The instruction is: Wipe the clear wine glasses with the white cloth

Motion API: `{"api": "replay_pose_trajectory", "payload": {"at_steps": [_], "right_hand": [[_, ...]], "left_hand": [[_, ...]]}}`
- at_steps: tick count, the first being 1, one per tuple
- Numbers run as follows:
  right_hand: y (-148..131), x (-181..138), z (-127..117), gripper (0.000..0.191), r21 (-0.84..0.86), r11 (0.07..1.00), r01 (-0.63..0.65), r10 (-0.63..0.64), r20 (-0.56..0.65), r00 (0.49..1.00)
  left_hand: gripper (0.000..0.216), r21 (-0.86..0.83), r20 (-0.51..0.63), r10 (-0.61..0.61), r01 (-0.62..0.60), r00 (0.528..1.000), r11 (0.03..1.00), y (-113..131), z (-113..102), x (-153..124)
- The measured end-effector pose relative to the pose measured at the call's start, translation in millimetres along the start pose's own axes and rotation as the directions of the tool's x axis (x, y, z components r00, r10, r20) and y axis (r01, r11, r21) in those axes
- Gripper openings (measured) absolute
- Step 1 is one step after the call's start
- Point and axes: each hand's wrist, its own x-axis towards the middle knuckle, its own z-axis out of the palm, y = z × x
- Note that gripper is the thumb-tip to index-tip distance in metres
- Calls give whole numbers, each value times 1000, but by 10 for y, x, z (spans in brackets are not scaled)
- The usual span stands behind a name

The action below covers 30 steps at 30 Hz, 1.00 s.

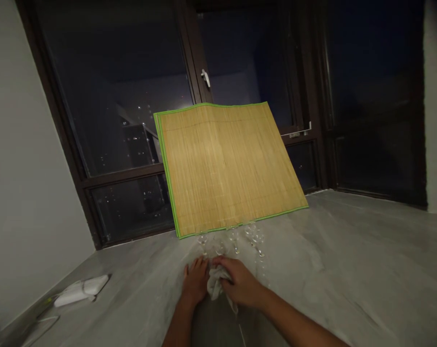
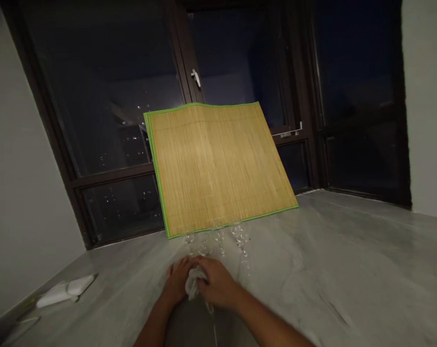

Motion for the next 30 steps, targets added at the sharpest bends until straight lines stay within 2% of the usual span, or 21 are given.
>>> {"api": "replay_pose_trajectory", "payload": {"at_steps": [3,6,10,13,18,20,23,25,30], "right_hand": [[121,-47,54,61,-124,988,-96,111,127,986],[225,-83,94,62,-214,958,-189,223,145,964],[269,-90,117,64,-262,951,-162,216,190,958],[274,-80,127,59,-379,899,-221,294,147,944],[263,-50,109,51,-558,743,-370,468,38,883],[257,-44,102,51,-558,753,-349,451,51,891],[263,-36,119,55,-488,845,-218,326,147,934],[273,-19,145,55,-473,862,-182,298,183,937],[251,52,183,46,-603,738,-302,439,89,894]], "left_hand": [[52,47,5,34,-34,999,998,-51,100,33],[53,46,-35,16,-15,999,999,-50,133,54],[50,29,-100,1,2,995,1000,-8,95,40],[45,44,-153,-1,8,988,999,32,61,23],[41,60,-173,-25,36,985,998,79,29,20],[41,56,-193,-43,55,980,997,86,26,25],[42,47,-219,-64,76,974,996,91,33,34],[42,49,-228,-69,82,971,995,96,40,39],[42,66,-227,-89,107,970,992,112,44,39]]}}
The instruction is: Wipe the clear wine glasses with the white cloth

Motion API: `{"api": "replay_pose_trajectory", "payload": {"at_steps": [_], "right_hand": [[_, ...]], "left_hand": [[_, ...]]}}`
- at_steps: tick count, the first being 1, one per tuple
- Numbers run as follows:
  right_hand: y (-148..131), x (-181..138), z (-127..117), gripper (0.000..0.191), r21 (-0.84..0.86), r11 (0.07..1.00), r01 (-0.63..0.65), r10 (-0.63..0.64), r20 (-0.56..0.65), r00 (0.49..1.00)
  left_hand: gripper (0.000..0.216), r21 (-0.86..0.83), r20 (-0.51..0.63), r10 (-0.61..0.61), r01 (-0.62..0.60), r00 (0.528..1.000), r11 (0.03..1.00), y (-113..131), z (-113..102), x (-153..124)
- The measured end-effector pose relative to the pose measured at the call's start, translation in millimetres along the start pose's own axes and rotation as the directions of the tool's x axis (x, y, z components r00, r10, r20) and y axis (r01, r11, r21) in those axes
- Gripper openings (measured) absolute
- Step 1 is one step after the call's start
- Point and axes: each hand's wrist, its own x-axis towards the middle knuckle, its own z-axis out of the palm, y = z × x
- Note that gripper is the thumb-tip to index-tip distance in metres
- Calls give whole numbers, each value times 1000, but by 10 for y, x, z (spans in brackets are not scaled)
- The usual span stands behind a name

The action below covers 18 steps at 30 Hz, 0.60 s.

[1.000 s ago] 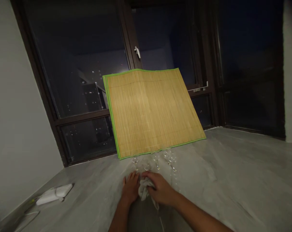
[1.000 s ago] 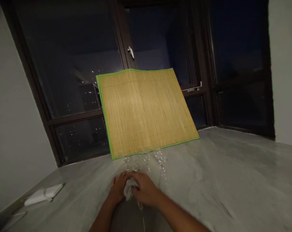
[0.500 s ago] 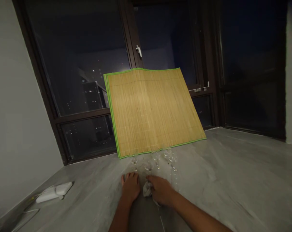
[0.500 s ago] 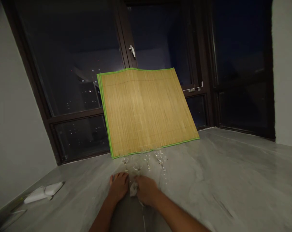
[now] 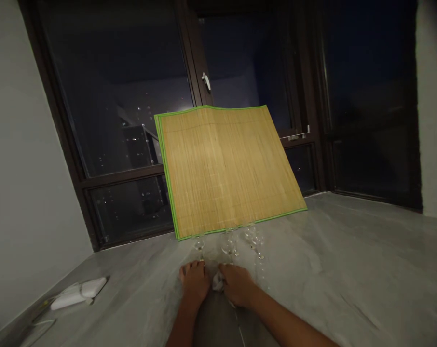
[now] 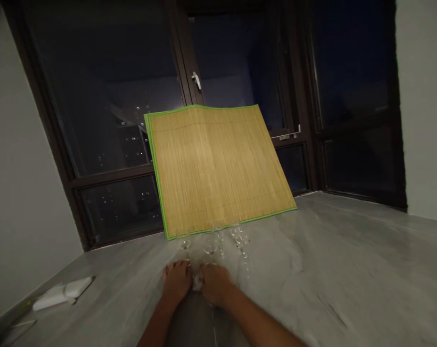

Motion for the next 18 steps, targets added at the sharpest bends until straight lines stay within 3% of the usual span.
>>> {"api": "replay_pose_trajectory", "payload": {"at_steps": [5,11,18], "right_hand": [[-33,-3,-49,35,-44,992,-116,115,-24,993],[53,22,-60,34,-77,984,-160,157,-39,987],[158,62,-113,32,-85,979,-183,180,-42,983]], "left_hand": [[42,4,-8,-6,6,1000,1000,-1,-1,5],[40,-12,-26,-33,33,999,999,-19,40,26],[43,-83,94,7,1,996,997,-52,79,44]]}}
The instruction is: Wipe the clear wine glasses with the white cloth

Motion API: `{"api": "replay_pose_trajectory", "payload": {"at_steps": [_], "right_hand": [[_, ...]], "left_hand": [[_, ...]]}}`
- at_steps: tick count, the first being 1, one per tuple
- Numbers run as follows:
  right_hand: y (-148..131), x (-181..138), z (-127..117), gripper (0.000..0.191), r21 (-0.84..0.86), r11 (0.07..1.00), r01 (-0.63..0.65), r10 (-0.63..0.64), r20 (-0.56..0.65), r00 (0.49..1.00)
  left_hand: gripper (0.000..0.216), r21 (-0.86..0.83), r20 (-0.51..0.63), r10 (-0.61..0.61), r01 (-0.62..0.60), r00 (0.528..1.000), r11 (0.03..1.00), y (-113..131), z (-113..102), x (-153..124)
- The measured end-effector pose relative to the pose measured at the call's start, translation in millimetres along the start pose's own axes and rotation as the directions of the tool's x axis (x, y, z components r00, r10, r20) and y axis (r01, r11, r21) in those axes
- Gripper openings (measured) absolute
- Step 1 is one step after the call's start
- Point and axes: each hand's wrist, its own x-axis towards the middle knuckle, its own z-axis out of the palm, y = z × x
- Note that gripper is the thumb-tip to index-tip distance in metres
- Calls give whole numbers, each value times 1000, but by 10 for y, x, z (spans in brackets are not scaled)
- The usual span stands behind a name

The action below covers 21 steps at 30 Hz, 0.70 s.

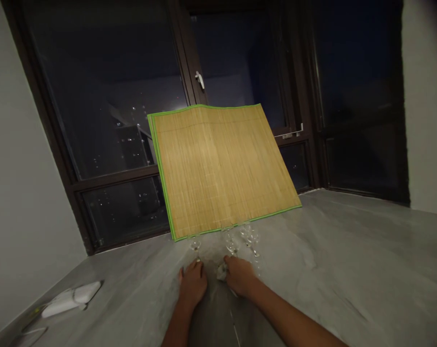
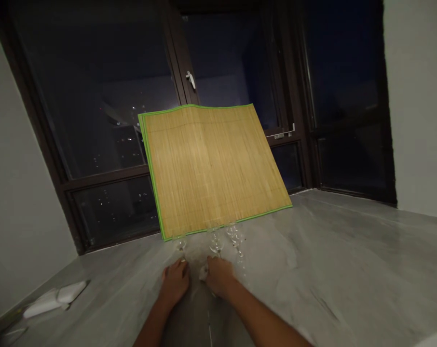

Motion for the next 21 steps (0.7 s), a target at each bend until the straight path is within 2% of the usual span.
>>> {"api": "replay_pose_trajectory", "payload": {"at_steps": [3,8,12,14,16,18,21], "right_hand": [[28,14,-12,33,-6,1000,-10,10,-7,1000],[48,23,-16,31,-8,1000,-6,6,-10,1000],[46,10,-15,31,0,999,34,-34,-12,999],[46,-1,-13,32,9,998,61,-61,-12,998],[46,-15,-9,33,19,996,87,-87,-12,996],[49,-29,-2,32,29,994,107,-106,-16,994],[61,-46,27,37,88,981,175,-175,-8,984]], "left_hand": [[44,-23,29,11,-10,1000,1000,4,2,-2],[38,1,-32,18,-18,999,1000,29,-48,-13],[26,22,-82,-33,35,996,999,4,-150,-45],[20,-13,-112,-99,98,989,995,-27,-184,-53],[13,-151,-154,-192,170,969,974,-57,-178,-34],[23,-394,-201,-293,196,935,898,-73,-126,23],[52,-764,-202,-404,114,892,635,-66,-2,151]]}}
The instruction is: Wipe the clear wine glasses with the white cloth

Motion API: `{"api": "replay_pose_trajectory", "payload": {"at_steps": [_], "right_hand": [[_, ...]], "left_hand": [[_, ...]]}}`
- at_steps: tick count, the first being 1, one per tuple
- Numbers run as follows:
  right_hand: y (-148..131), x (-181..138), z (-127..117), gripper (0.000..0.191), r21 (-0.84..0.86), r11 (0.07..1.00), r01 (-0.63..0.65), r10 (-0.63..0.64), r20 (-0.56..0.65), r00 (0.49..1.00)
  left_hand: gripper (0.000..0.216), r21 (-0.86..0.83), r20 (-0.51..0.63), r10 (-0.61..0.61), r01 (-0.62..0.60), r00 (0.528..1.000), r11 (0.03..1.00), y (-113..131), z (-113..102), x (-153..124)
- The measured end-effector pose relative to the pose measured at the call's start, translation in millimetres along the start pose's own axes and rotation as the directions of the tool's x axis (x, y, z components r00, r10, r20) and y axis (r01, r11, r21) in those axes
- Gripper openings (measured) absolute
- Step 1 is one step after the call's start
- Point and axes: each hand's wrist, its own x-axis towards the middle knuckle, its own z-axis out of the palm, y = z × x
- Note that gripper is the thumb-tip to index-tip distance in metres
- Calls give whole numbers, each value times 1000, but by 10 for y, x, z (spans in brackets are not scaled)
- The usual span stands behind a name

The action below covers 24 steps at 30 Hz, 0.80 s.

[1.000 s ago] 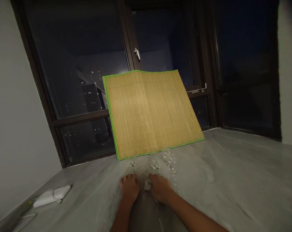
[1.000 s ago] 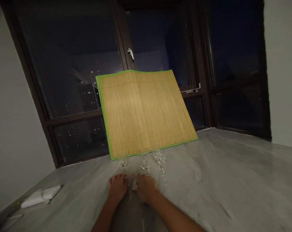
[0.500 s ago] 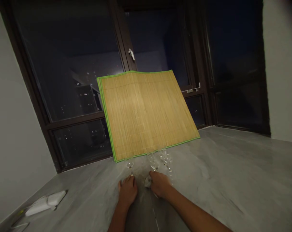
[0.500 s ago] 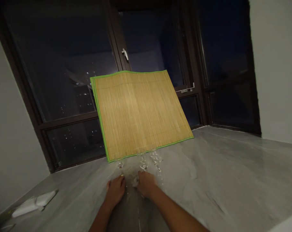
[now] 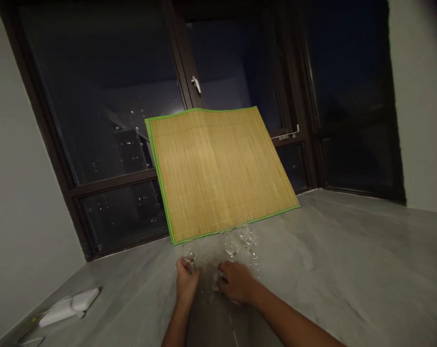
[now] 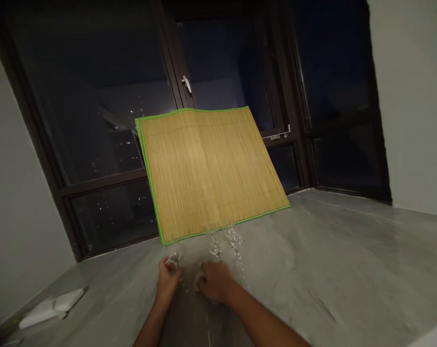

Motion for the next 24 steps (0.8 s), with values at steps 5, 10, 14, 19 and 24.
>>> {"api": "replay_pose_trajectory", "payload": {"at_steps": [5,10,14,19,24], "right_hand": [[29,-1,78,59,173,975,142,-139,-31,990],[-45,4,90,67,308,932,193,-140,-185,973],[-141,-24,35,65,367,876,315,-195,-328,924],[-168,-31,-62,57,291,879,378,-238,-419,876],[-76,19,-157,54,214,937,277,-147,-478,866]], "left_hand": [[46,-273,95,12,14,995,962,-38,136,38],[34,38,109,185,-190,977,981,100,34,-116],[38,398,277,336,-426,900,813,224,-35,-233],[36,493,457,424,-620,782,610,246,-3,-286],[41,420,446,580,-731,682,537,279,56,-326]]}}
